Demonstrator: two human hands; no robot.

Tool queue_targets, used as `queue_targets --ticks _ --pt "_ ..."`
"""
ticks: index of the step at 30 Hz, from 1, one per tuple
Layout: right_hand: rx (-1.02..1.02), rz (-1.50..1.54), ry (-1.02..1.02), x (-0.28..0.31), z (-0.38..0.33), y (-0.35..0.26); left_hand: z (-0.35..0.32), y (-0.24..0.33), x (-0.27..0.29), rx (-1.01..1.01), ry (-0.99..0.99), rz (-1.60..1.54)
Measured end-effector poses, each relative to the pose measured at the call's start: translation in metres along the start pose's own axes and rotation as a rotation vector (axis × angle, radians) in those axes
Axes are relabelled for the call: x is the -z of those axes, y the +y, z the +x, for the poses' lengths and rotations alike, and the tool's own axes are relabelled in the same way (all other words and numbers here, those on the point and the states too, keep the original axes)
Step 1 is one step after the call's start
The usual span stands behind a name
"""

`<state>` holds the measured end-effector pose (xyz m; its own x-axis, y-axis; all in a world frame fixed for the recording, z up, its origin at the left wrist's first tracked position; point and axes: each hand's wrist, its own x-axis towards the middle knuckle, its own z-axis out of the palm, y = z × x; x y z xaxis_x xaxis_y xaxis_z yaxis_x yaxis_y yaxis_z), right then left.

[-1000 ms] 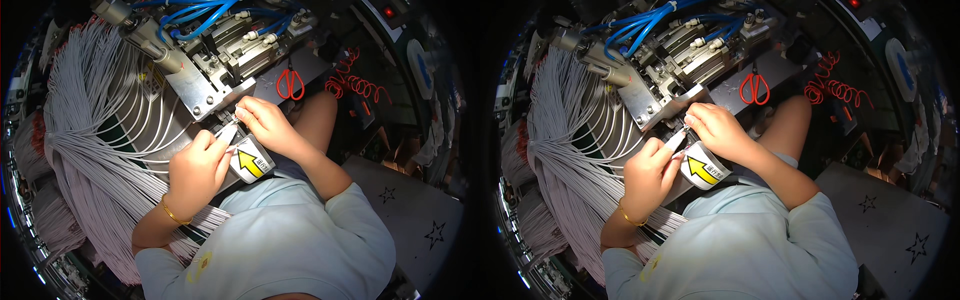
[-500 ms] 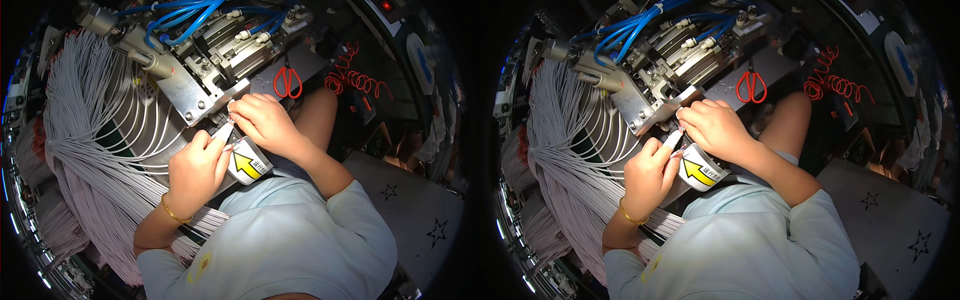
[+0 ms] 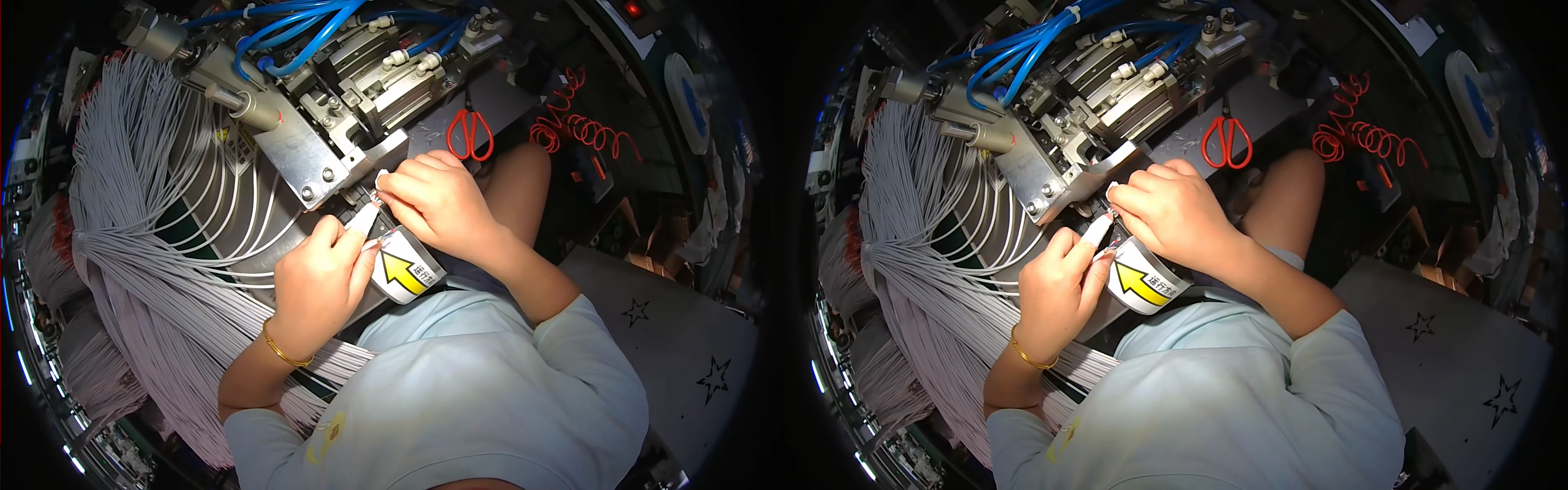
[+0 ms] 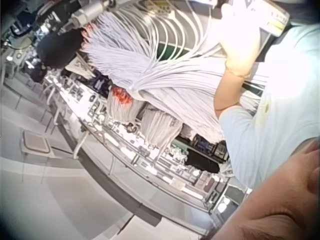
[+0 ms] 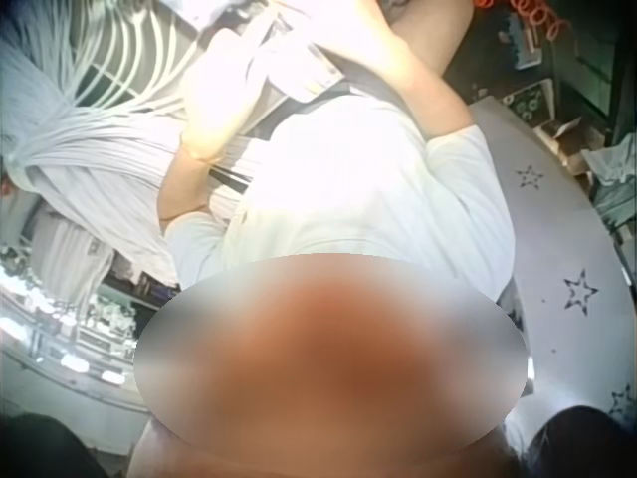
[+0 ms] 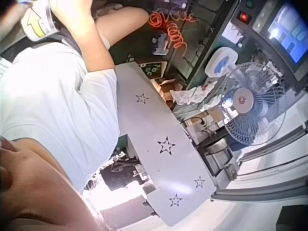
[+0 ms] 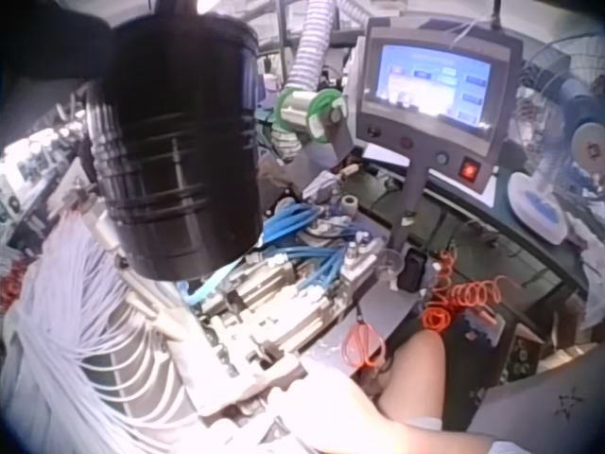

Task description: The person repeatedly takes wires from a bundle, aligns the colored wire ends into a connector terminal, and feeds them into a machine fixture.

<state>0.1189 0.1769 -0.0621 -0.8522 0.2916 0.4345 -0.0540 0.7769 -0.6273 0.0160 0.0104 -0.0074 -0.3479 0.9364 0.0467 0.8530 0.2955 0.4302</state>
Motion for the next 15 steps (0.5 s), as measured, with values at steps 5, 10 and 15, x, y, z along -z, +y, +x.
queue_targets --ticks 5,10,15 --pt "-0.146 0.197 -0.131 -0.005 -0.001 0.012 0.006 -0.002 0.0 -0.045 0.024 0.033" --pt "-0.201 0.209 -0.014 -0.007 -0.007 0.004 0.002 -0.009 0.002 -0.031 0.032 -0.075" --pt "-0.213 0.298 0.079 0.001 -0.003 -0.016 -0.003 -0.017 0.007 0.248 -0.004 -0.603"
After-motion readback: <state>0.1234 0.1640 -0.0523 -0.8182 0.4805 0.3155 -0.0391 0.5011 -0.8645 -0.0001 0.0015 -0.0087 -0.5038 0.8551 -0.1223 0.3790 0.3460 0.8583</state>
